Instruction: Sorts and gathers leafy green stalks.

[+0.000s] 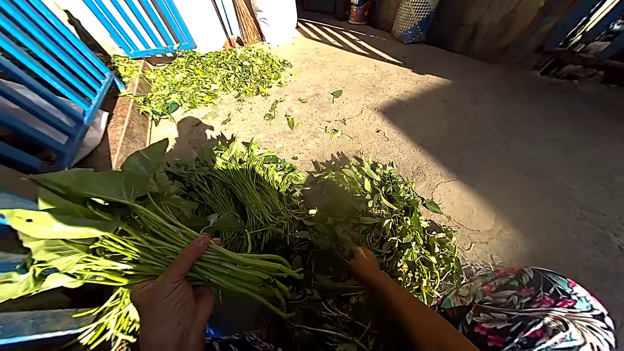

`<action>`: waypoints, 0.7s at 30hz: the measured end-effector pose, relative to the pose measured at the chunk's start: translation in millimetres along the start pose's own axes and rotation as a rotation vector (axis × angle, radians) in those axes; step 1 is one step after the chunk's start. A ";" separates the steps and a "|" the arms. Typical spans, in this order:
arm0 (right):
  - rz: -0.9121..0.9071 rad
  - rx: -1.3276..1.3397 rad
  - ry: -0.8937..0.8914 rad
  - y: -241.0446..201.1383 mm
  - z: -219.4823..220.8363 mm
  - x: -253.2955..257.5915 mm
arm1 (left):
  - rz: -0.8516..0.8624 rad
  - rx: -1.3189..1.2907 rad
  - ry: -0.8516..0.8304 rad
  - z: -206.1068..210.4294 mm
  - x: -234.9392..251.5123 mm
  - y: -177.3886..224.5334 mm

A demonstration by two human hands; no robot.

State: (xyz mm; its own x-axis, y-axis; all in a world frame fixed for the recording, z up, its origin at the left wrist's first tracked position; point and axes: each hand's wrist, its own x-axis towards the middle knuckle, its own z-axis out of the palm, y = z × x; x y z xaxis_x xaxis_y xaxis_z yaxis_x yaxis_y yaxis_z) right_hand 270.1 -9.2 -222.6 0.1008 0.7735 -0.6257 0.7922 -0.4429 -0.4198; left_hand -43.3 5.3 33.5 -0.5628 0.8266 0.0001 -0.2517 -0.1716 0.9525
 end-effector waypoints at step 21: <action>-0.129 0.694 0.137 -25.8 -65.2 -58.0 | -0.081 0.056 -0.066 8.3 -7.8 -12.0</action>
State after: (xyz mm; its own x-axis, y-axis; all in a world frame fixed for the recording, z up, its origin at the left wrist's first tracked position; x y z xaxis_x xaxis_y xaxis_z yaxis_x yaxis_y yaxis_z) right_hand 283.0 -13.0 -132.6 0.1426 0.8690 -0.4738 0.2419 -0.4948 -0.8347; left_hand -29.3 5.3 24.6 -0.4892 0.8701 -0.0595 -0.2488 -0.0739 0.9657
